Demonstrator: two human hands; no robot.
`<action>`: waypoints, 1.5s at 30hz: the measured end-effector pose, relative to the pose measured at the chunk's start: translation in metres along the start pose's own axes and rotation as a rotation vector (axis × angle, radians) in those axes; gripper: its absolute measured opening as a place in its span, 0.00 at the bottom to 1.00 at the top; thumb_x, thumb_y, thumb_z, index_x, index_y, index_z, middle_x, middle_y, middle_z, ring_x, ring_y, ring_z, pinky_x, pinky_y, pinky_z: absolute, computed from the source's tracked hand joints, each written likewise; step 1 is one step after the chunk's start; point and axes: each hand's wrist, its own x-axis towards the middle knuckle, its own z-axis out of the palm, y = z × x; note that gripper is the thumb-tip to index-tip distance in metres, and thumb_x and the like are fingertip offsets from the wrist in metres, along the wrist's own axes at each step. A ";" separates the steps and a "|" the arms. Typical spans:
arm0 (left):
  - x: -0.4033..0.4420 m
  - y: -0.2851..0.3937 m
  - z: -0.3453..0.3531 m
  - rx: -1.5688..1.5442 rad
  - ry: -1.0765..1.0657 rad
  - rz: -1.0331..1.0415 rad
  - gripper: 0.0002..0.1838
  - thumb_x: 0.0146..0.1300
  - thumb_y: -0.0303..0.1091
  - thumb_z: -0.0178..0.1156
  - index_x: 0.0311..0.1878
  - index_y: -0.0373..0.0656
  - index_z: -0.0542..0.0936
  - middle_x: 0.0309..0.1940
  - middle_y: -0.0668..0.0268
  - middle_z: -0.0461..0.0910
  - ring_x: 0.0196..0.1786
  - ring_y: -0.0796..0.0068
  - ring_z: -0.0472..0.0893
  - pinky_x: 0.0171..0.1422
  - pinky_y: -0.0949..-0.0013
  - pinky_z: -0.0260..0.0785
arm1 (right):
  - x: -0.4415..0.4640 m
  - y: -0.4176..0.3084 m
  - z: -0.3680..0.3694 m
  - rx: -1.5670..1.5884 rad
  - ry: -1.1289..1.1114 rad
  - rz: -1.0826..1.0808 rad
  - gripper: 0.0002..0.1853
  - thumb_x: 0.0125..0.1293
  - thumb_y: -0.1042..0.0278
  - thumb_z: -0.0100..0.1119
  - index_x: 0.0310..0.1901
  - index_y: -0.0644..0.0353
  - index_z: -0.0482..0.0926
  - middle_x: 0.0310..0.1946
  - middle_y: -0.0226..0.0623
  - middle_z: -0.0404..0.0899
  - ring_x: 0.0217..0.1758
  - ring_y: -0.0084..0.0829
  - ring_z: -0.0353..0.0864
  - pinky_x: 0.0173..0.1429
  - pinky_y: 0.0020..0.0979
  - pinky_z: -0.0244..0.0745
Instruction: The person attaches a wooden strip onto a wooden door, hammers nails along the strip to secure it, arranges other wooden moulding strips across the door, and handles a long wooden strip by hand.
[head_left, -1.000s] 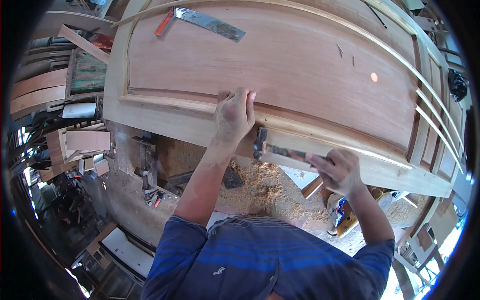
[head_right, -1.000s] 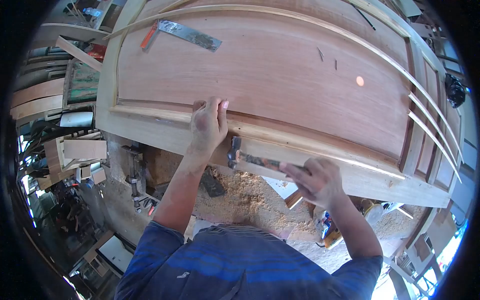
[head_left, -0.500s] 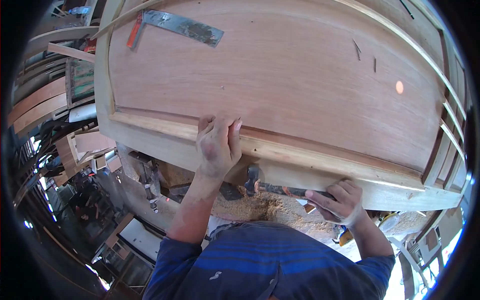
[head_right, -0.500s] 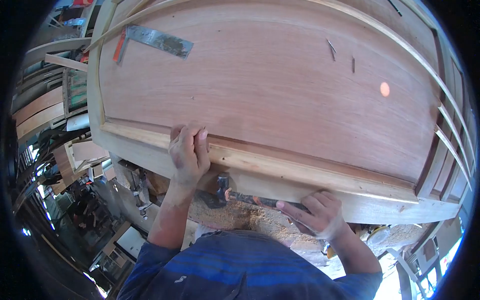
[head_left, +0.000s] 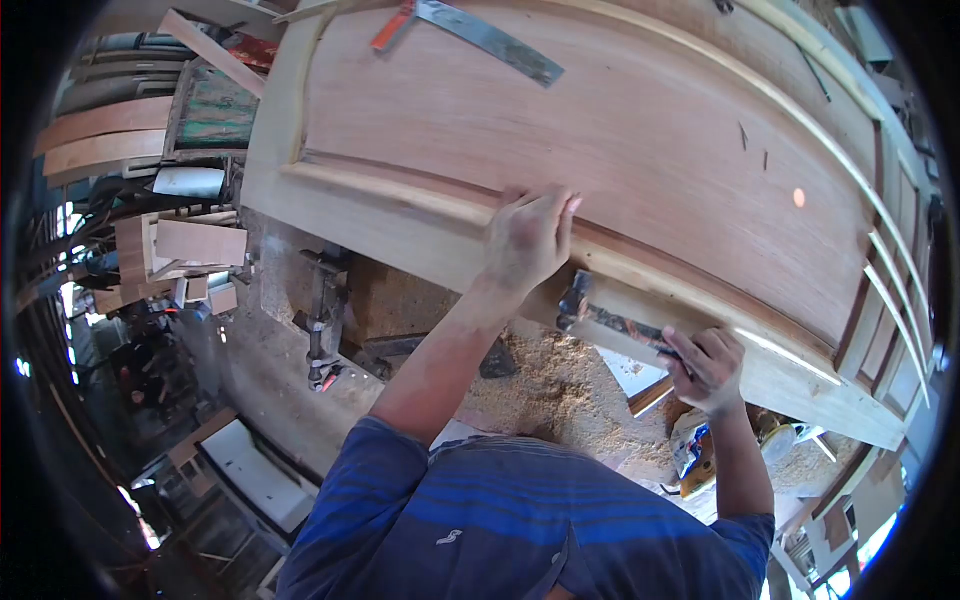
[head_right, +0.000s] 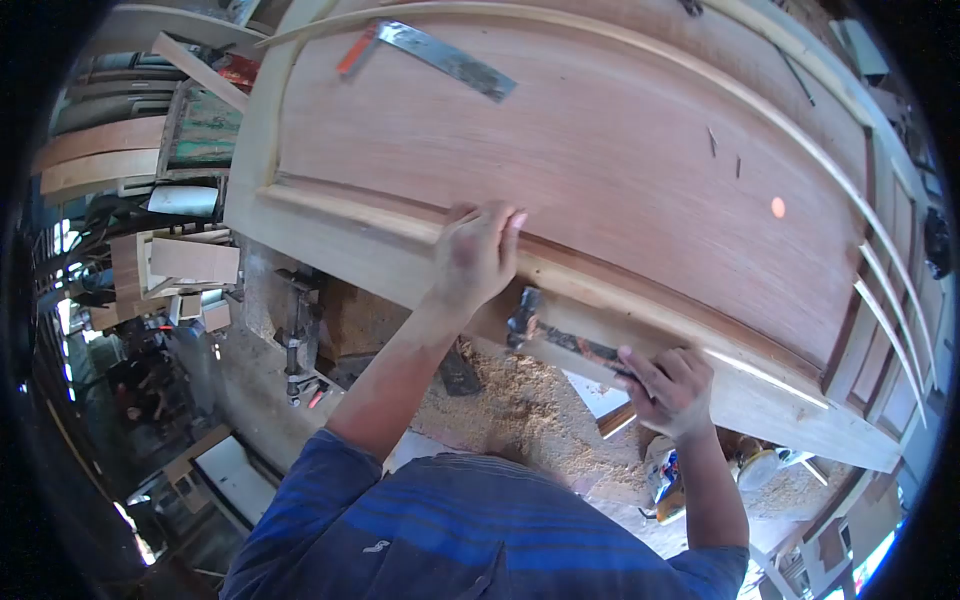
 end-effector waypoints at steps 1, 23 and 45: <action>-0.002 -0.001 0.002 -0.016 0.014 -0.001 0.01 0.77 0.30 0.68 0.46 0.46 0.85 0.33 0.59 0.87 0.35 0.49 0.86 0.53 0.52 0.78 | 0.000 -0.003 0.000 -0.024 0.002 -0.001 0.28 0.61 0.63 0.82 0.65 0.48 0.91 0.28 0.31 0.77 0.26 0.35 0.77 0.37 0.43 0.74; -0.026 -0.177 -0.175 -0.495 -0.032 -0.101 0.08 0.74 0.31 0.75 0.52 0.40 0.90 0.48 0.61 0.93 0.51 0.68 0.91 0.62 0.62 0.82 | 0.020 -0.283 0.139 0.867 0.611 1.080 0.26 0.91 0.52 0.55 0.75 0.67 0.78 0.25 0.17 0.62 0.24 0.11 0.58 0.27 0.20 0.53; -0.031 -0.207 -0.159 -0.428 0.025 0.100 0.09 0.70 0.29 0.77 0.51 0.44 0.90 0.42 0.65 0.95 0.50 0.65 0.93 0.62 0.59 0.81 | 0.143 -0.257 0.154 0.894 0.371 0.822 0.29 0.89 0.57 0.61 0.79 0.69 0.72 0.29 0.18 0.69 0.28 0.10 0.63 0.31 0.19 0.56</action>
